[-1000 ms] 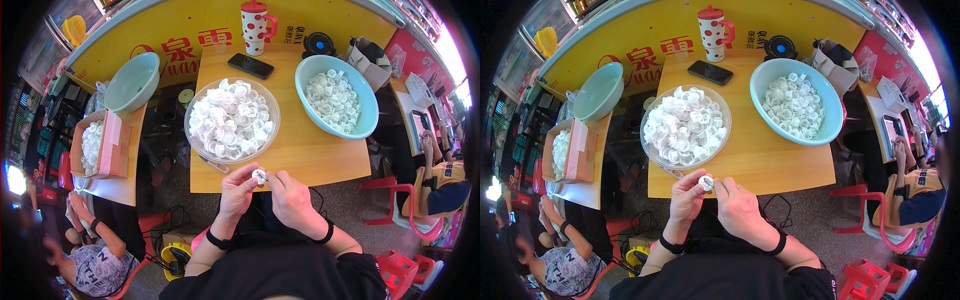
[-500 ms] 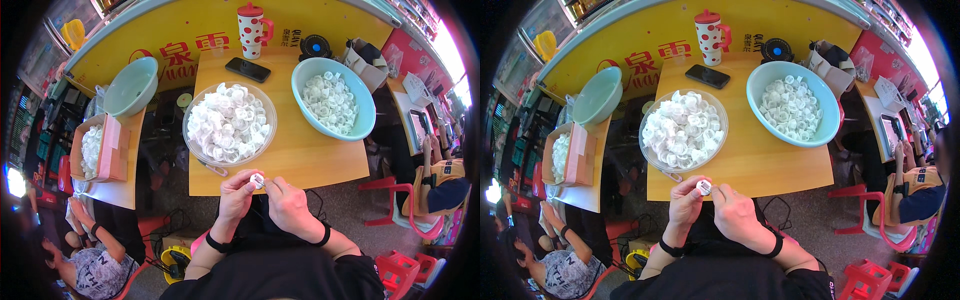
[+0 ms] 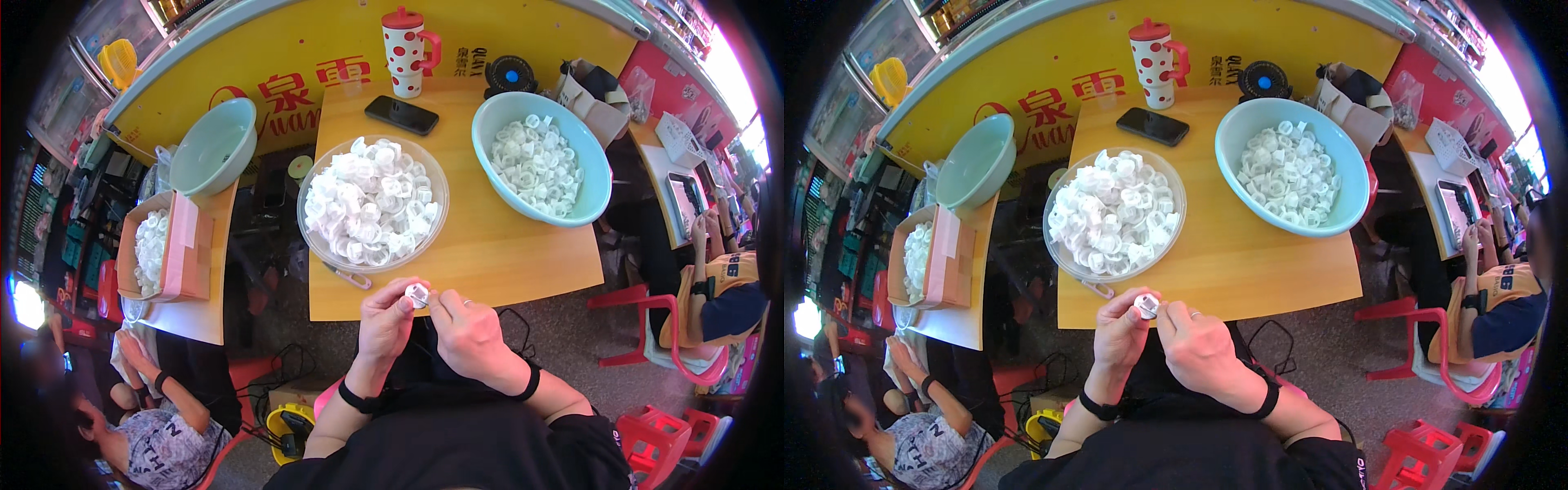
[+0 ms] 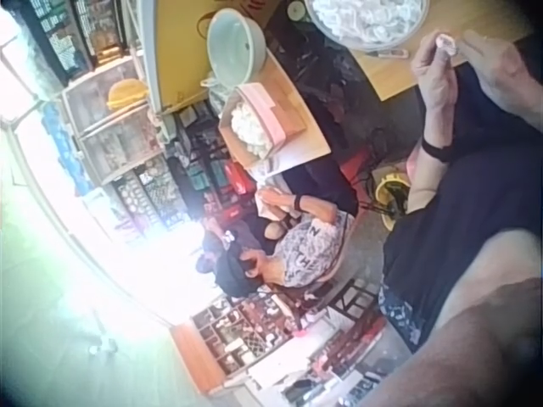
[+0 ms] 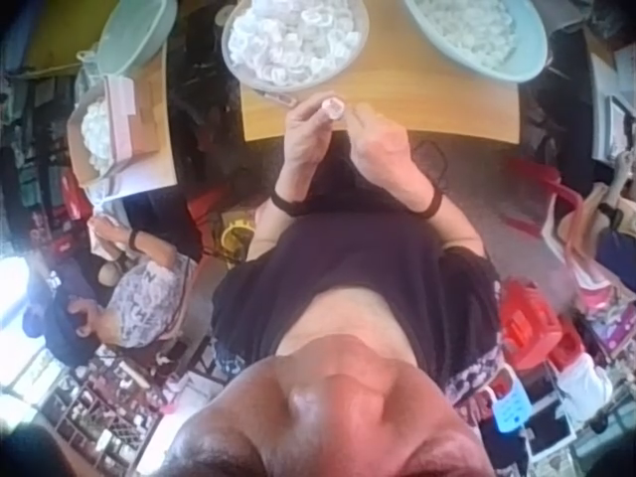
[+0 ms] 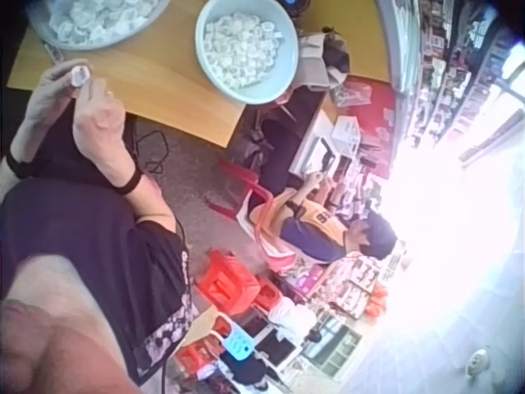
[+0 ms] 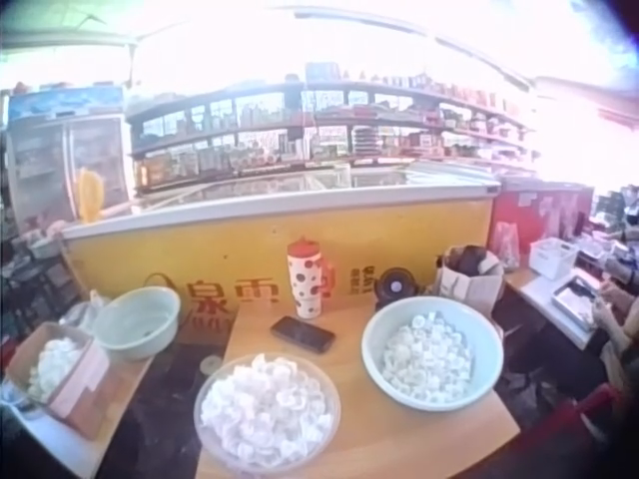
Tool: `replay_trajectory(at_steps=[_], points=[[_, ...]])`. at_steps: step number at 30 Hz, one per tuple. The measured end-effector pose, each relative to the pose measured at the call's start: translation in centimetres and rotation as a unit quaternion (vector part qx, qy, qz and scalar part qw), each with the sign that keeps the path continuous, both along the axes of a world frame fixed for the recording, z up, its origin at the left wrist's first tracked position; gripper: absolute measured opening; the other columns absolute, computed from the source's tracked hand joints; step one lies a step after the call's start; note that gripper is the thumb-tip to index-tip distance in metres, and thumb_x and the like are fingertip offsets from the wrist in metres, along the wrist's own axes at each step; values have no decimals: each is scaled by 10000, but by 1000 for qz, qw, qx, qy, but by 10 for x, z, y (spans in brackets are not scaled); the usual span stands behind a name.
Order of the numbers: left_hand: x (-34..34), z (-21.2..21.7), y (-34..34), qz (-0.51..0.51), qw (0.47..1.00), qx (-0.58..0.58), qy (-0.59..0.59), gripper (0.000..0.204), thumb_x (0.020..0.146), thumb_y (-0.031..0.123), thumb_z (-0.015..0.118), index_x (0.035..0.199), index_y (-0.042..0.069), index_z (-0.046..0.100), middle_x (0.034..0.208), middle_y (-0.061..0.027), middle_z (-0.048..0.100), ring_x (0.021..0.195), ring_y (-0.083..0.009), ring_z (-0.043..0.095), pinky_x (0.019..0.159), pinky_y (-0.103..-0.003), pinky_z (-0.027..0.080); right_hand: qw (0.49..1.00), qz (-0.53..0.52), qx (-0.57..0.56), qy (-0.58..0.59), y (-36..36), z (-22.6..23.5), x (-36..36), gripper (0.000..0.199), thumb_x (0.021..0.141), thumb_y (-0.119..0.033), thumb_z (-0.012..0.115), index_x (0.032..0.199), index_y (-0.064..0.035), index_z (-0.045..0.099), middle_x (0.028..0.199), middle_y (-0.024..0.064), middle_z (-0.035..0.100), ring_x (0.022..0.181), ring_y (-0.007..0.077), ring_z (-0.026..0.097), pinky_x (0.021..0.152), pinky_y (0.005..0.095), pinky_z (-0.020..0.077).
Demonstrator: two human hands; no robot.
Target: Assembling or inspecting small plastic shoe components in a workshop.
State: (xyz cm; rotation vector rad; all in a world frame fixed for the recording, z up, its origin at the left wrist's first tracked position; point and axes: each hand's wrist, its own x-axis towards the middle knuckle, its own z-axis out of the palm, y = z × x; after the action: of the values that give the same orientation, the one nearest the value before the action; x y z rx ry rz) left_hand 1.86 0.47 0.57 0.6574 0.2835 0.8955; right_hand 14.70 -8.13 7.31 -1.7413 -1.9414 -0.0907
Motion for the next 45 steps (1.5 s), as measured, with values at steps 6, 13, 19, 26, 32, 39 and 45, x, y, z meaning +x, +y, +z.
replay_trajectory(at_steps=[6,13,19,26,32,39,45], points=[[-2,-3,1,-11,1000,-2,21,344,838,104,699,1137,-46,621,1080,-159,654,1011,-221,628,934,-338,471,977,7,-20,-212,-3,17,0,355,705,-119,588,994,82,632,749,62,499,586,138,526,470,256,391],[-2,-3,0,-18,1000,-3,13,276,849,17,650,1115,-57,639,1072,-152,634,1018,-228,613,940,-330,458,961,-11,-50,-273,-4,24,-8,341,692,-141,593,956,67,647,761,80,521,604,133,533,466,244,384],[-5,-8,-3,-21,1000,-23,2,280,848,32,658,1114,-54,642,1077,-153,633,1008,-234,622,927,-335,473,958,-15,-44,-284,-6,25,-10,317,701,-139,594,937,65,649,757,90,533,601,135,534,468,242,385],[-4,-8,-2,-24,1000,-17,10,284,845,44,668,1109,-58,643,1076,-151,634,999,-227,622,926,-332,472,956,-13,-48,-288,-8,24,-11,286,706,-127,601,892,82,654,748,115,548,604,156,538,467,241,388],[-2,-9,-4,-8,998,-14,57,245,859,29,646,1088,-60,653,1062,-145,636,983,-213,620,881,-316,487,927,-21,-19,-375,-5,12,-16,268,685,-112,605,844,98,652,699,145,555,593,179,537,464,242,388],[-6,-9,6,7,998,-50,40,295,926,103,581,1151,-87,579,1011,-215,658,841,-222,653,774,-291,525,984,28,-94,-147,-10,32,8,127,679,-110,603,742,0,595,706,88,518,623,203,582,465,317,423],[-4,1,7,-50,996,-63,46,314,962,145,525,1152,-99,579,1000,-203,661,801,-209,636,740,-279,509,1000,-3,-17,2,3,-8,24,99,679,-76,603,754,-49,544,739,90,502,636,237,569,533,352,439]])
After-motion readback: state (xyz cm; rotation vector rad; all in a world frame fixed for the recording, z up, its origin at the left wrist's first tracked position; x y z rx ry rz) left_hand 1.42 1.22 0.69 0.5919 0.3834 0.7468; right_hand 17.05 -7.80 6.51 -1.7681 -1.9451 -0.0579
